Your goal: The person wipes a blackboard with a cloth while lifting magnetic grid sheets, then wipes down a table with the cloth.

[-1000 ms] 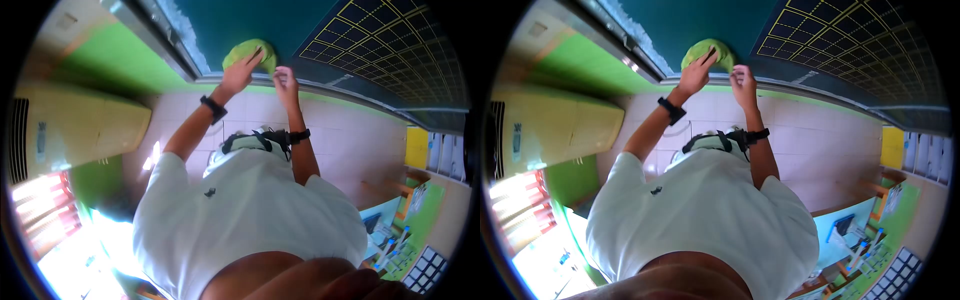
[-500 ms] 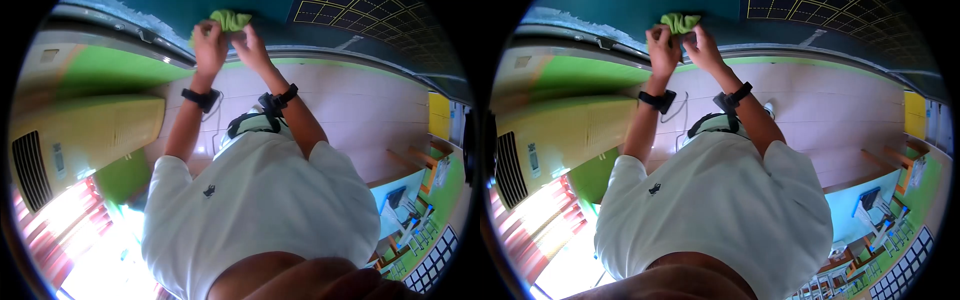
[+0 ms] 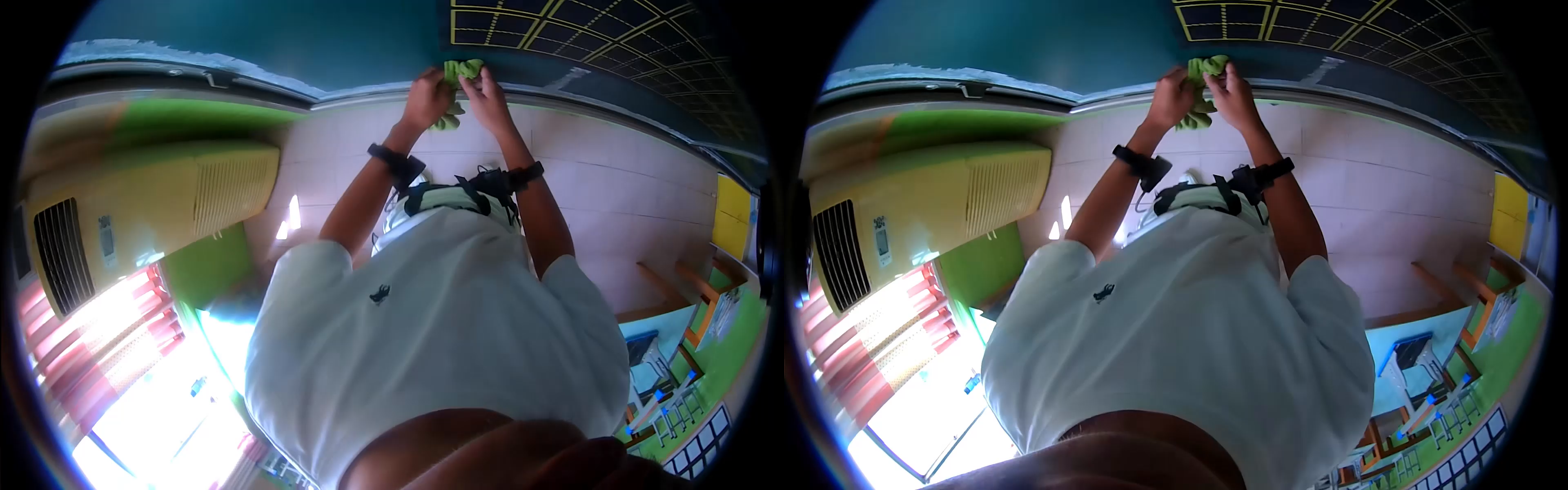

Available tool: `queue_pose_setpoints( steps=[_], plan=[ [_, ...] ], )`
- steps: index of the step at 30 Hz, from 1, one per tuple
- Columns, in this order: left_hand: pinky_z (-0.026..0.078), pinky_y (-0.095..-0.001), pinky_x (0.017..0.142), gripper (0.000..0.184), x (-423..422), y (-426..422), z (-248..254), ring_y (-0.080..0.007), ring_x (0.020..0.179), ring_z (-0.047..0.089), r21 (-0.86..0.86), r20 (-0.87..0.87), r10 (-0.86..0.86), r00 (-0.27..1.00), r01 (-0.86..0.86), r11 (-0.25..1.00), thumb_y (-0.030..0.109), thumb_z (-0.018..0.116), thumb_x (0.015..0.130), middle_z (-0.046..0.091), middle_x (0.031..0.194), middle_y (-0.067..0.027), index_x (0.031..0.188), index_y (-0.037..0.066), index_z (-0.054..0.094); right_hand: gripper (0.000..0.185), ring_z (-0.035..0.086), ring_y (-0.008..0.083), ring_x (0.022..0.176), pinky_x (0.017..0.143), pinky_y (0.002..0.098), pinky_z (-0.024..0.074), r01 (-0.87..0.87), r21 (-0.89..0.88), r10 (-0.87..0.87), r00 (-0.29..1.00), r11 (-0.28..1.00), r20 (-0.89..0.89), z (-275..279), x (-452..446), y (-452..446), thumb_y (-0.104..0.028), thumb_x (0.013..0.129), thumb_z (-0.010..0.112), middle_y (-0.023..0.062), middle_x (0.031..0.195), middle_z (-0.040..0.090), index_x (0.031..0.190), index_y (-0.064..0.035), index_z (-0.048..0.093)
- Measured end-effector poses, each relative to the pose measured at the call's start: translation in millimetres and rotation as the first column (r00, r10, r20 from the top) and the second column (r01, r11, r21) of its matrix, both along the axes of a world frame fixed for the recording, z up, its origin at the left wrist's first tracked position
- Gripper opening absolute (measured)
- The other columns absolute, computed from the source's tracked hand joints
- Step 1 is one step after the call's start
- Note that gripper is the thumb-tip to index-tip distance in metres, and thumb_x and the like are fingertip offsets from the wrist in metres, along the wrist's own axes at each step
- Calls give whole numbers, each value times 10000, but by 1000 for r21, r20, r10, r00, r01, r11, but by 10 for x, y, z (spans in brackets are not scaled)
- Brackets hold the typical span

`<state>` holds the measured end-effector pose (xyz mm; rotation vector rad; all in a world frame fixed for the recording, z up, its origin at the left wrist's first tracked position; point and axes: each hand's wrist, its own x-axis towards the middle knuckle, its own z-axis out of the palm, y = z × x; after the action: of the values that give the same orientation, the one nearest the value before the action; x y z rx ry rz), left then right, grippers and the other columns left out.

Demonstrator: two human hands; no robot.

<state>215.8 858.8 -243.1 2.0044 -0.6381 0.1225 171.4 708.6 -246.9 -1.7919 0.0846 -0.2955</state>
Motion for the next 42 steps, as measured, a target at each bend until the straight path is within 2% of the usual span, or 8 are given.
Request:
queue_pose_setpoints(
  steps=[8, 10, 13, 20, 24, 27, 29, 42],
  plan=[
    [514, -415, 746, 206, -213, -1722, -285, -347, 866, 652, 119, -226, -276, 934, 308, 944, 6, 549, 796, 647, 958, -229, 975, -27, 646, 391, 611, 446, 1005, 837, 464, 485, 179, -220, -222, 957, 959, -188, -784, -233, -1549, -358, 972, 523, 256, 1058, 652, 1161, -22, 588],
    [522, -389, 761, 259, -360, -2049, -426, -279, 894, 645, -356, -728, -262, 633, -23, 934, -2, 536, 835, 659, 1013, -173, 1073, -31, 635, 373, 602, 447, 1021, 859, 459, 476, 227, -230, -293, 904, 946, -312, -819, -361, -1801, -343, 968, 526, 264, 1091, 640, 1152, -28, 605],
    [523, -359, 771, 331, -382, -2069, -561, -232, 925, 622, -514, -834, -386, 395, -301, 803, -33, 508, 854, 645, 1056, -130, 1174, -55, 591, 365, 608, 441, 1006, 851, 457, 478, 158, -215, -212, 943, 964, -257, -802, -395, -1907, -338, 962, 534, 259, 1086, 644, 1136, -28, 618],
    [554, -367, 839, 450, -333, -676, -141, -278, 982, 640, -464, -773, -204, 601, -316, 827, -105, 458, 815, 621, 1128, -171, 1261, -68, 501, 277, 659, 213, 866, 741, 339, 526, -45, 375, 201, 899, 926, -388, -620, -20, -531, -183, 1005, 477, 135, 1000, 688, 1171, -10, 616],
    [539, -345, 764, 429, -186, 80, -257, -213, 901, 623, -159, -760, 223, 610, -508, 847, -71, 447, 829, 630, 1051, -125, 1251, -49, 526, 263, 691, 261, 823, 708, 397, 532, -289, 265, 352, 905, 920, -237, -1060, 350, 319, -224, 978, 499, 170, 890, 696, 1071, -19, 636],
    [541, -348, 742, 323, 4, 370, -592, -216, 844, 635, -150, -754, 224, 617, -495, 856, -40, 450, 830, 644, 970, -113, 1119, -47, 593, 285, 689, 269, 747, 676, 400, 520, -307, -62, 290, 938, 950, -192, -1308, 289, 497, -296, 966, 526, 177, 862, 691, 970, -35, 643],
    [544, -359, 736, 307, 44, 212, -524, -231, 840, 643, -264, -802, 132, 583, -544, 797, -29, 445, 834, 650, 969, -120, 1099, -51, 598, 266, 685, 204, 748, 656, 344, 527, -389, 179, 424, 764, 904, -485, -891, 71, 267, -269, 955, 558, 133, 884, 689, 1038, -33, 651],
    [473, -343, 574, 133, -49, -224, 223, -188, 659, 569, -402, -765, 45, 643, -531, 746, 71, 543, 743, 597, 736, -91, 784, -35, 613, 445, 581, 177, 1005, 846, 309, 452, -58, 836, 458, 856, 545, -239, 732, -149, -338, -279, 948, 515, 80, 1175, 606, 1323, -40, 522]
  ],
)
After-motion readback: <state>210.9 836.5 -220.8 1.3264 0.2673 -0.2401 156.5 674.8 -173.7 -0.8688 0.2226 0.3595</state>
